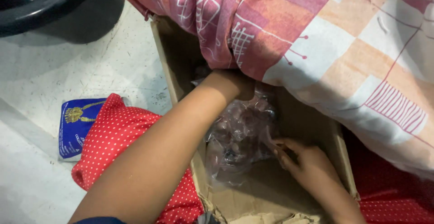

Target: The recorder sorts small plastic bags containing colorful round objects from a box onto a cloth-covered work table.

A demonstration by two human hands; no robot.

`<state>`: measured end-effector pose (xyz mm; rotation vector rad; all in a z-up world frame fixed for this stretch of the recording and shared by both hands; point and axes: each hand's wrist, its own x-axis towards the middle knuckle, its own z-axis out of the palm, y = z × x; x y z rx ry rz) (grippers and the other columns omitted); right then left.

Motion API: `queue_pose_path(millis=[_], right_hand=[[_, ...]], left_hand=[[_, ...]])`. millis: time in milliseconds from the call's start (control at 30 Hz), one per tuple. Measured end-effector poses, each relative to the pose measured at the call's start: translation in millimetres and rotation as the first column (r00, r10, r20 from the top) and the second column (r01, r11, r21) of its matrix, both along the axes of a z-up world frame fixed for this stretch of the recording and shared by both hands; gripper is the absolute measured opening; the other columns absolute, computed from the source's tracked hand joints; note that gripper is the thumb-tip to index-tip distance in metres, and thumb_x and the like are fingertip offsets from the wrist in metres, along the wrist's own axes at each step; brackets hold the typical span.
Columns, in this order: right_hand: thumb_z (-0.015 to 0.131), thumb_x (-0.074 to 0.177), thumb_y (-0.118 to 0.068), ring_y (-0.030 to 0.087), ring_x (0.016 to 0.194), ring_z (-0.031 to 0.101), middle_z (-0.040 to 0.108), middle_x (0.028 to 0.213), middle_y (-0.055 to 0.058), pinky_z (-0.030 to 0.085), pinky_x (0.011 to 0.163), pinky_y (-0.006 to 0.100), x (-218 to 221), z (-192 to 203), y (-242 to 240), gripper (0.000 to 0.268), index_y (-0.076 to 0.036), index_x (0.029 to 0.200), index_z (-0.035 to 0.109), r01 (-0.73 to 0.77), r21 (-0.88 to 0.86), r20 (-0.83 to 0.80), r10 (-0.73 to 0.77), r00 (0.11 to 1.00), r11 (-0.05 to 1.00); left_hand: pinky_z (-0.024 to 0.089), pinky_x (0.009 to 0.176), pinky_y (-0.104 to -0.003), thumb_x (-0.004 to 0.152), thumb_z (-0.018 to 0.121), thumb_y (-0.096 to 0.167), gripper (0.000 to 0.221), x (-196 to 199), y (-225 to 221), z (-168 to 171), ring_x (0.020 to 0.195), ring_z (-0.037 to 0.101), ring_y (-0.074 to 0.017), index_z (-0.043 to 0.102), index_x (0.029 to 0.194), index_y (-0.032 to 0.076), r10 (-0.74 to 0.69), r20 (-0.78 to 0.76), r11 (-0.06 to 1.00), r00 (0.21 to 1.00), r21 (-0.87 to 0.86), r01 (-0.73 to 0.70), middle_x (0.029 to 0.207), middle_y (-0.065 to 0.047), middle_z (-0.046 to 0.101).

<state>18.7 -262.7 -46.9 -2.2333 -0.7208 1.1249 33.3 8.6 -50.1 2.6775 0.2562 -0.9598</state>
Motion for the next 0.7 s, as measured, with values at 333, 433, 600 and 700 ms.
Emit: queue_pose_path(millis=[333, 433, 600, 700], right_hand=[[0.073, 0.087, -0.03, 0.035, 0.054, 0.068, 0.073, 0.082, 0.019, 0.054, 0.06, 0.043, -7, -13, -5, 0.039, -0.019, 0.124, 0.073, -0.065, 0.041, 0.024, 0.064, 0.998, 0.997], [0.074, 0.087, -0.032, 0.036, 0.063, 0.071, 0.073, 0.08, 0.02, 0.055, 0.064, 0.042, -4, -22, -11, 0.039, -0.021, 0.124, 0.074, -0.059, 0.014, 0.07, 0.058, 0.996, 0.998], [0.07, 0.087, -0.031, 0.037, 0.078, 0.075, 0.076, 0.091, 0.018, 0.058, 0.07, 0.042, 2, -10, -8, 0.038, -0.02, 0.123, 0.074, -0.006, 0.043, 0.012, 0.005, 1.0, 0.999], [0.071, 0.087, -0.029, 0.037, 0.083, 0.075, 0.078, 0.092, 0.017, 0.058, 0.069, 0.042, 2, -25, -16, 0.033, -0.015, 0.116, 0.074, 0.005, 0.18, 0.03, -0.01, 0.999, 0.984]], left_hand=[[0.04, 0.113, -0.043, 0.086, 0.059, 0.023, 0.055, 4, 1, -21, 0.137, 0.05, -0.0267, 0.059, 0.139, 0.033, -0.122, -0.024, 0.992, 0.992, 0.012, 0.122, 0.146, -0.01, 0.055], [0.032, 0.108, -0.048, 0.09, 0.051, 0.027, 0.055, 7, 0, -33, 0.139, 0.042, -0.0339, 0.056, 0.144, 0.036, -0.094, 0.15, 0.995, 0.984, -0.017, 0.097, 0.154, -0.014, 0.043], [0.027, 0.113, -0.049, 0.094, 0.054, 0.033, 0.048, 3, 11, -86, 0.142, 0.034, -0.03, 0.052, 0.141, 0.021, 0.0, 0.269, 0.996, 0.963, -0.084, 0.023, 0.154, -0.012, 0.041], [0.027, 0.113, -0.049, 0.094, 0.055, 0.033, 0.048, 5, 5, -69, 0.142, 0.035, -0.03, 0.053, 0.14, 0.021, -0.006, 0.258, 0.996, 0.966, -0.081, 0.028, 0.154, -0.012, 0.042]])
